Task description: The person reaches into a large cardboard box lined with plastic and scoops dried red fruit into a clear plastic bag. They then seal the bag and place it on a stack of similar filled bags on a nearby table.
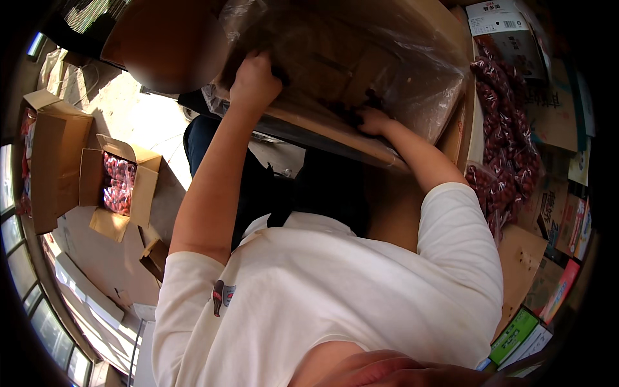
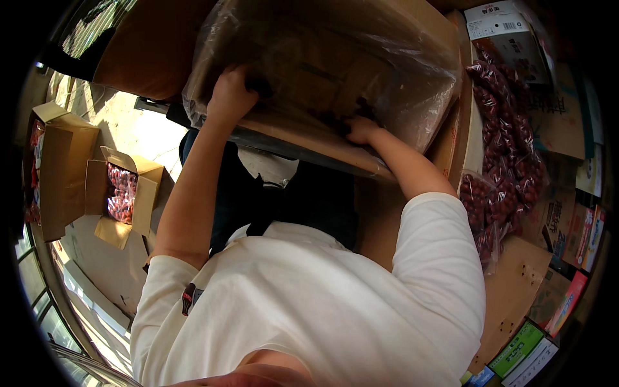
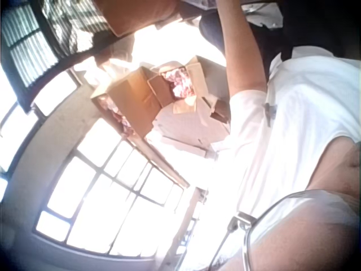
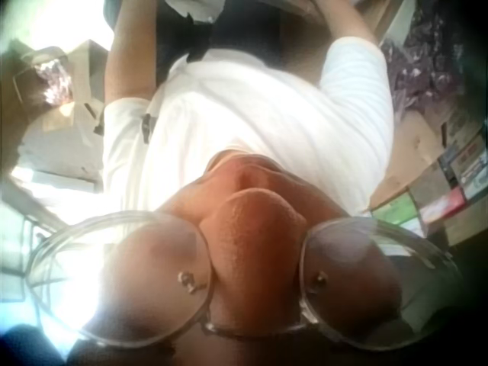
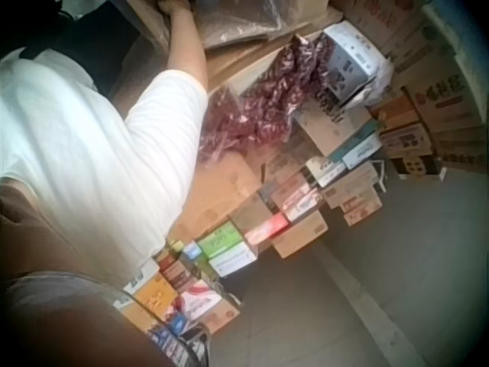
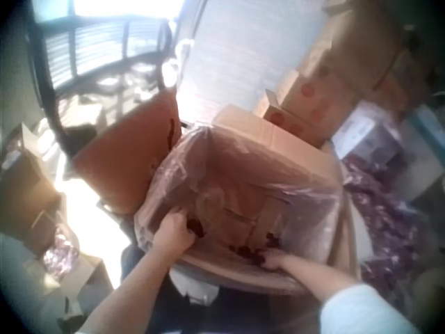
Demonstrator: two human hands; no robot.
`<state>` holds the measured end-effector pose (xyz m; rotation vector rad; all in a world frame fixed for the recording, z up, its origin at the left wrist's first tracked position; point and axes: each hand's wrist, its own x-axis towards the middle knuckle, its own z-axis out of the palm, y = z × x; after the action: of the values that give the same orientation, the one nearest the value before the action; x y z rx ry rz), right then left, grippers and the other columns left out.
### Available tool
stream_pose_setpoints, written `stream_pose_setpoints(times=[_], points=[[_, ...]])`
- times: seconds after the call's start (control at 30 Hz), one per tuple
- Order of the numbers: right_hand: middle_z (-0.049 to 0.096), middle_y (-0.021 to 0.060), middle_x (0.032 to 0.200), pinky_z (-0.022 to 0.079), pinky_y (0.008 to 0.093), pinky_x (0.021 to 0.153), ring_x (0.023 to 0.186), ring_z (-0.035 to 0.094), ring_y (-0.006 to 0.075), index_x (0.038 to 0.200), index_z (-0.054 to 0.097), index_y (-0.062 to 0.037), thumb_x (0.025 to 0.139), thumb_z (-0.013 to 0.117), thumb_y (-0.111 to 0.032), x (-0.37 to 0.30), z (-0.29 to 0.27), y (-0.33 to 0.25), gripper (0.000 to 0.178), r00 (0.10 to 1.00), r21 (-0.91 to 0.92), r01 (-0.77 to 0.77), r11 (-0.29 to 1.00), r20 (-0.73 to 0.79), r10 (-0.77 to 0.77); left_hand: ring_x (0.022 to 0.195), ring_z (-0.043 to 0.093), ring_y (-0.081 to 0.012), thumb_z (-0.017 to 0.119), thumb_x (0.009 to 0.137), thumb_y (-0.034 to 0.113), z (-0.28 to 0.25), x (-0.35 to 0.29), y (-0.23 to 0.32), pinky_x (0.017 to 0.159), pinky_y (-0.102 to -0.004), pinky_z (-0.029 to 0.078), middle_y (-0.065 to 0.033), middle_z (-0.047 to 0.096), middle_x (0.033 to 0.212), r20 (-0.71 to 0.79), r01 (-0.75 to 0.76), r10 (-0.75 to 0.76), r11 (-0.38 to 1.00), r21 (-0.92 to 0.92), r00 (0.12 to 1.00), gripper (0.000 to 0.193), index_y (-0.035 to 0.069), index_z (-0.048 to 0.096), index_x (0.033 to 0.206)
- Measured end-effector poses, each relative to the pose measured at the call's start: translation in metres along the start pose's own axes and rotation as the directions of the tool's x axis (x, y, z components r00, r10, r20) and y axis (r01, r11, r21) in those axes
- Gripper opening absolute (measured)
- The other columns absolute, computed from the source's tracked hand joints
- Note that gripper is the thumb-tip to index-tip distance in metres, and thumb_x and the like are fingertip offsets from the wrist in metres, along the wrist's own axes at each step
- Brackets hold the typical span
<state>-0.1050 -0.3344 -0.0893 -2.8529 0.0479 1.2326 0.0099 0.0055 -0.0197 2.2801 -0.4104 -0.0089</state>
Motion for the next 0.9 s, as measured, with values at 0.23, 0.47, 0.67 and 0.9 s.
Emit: stream_pose_setpoints(times=[0.23,0.47,0.67,0.9], points=[[0.044,0.0200,0.137,0.039,0.0420,0.102,0.123,0.045,0.0366,0.135,0.047,-0.0143,0.079,0.058,-0.028,0.008,0.011,0.008,0.059,1.000,-0.063,0.003,0.998,0.015,-0.002,0.096,0.058,-0.0428,0.063,0.066,0.003,0.002,0.001,-0.001,0.081,-0.0463,0.051,-0.0244,0.057,0.107,-0.015,-0.031,0.031,1.000,0.000,0.999,0.031,-0.002,0.060,0.096],[0.051,0.0183,0.131,0.041,0.0426,0.100,0.119,0.050,0.0356,0.134,0.048,-0.0148,0.081,0.056,-0.029,0.002,0.004,0.002,0.056,0.998,-0.053,0.008,0.999,0.065,-0.005,0.097,0.058,-0.0412,0.062,0.065,0.003,-0.002,0.000,0.002,0.084,-0.0436,0.050,-0.0249,0.059,0.107,0.010,0.002,-0.002,1.000,0.017,1.000,0.040,-0.003,0.061,0.105],[0.054,0.0172,0.129,0.041,0.0422,0.100,0.119,0.050,0.0343,0.134,0.048,-0.0164,0.083,0.053,-0.033,0.001,0.001,-0.004,0.054,0.992,-0.135,-0.064,0.989,0.099,0.078,0.100,0.058,-0.0401,0.062,0.065,0.004,-0.003,-0.001,0.004,0.087,-0.0421,0.049,-0.0248,0.059,0.107,0.015,0.028,-0.028,1.000,0.009,0.999,0.045,-0.003,0.061,0.110],[0.050,0.0195,0.132,0.039,0.0422,0.102,0.122,0.047,0.0359,0.139,0.044,-0.0175,0.085,0.051,-0.035,0.011,0.005,-0.003,0.057,0.977,-0.091,-0.122,0.988,0.165,0.135,0.100,0.058,-0.0403,0.062,0.066,0.004,-0.004,-0.002,0.005,0.087,-0.0420,0.049,-0.0245,0.059,0.108,0.006,0.041,-0.041,0.999,0.003,0.999,0.045,-0.002,0.061,0.111]])
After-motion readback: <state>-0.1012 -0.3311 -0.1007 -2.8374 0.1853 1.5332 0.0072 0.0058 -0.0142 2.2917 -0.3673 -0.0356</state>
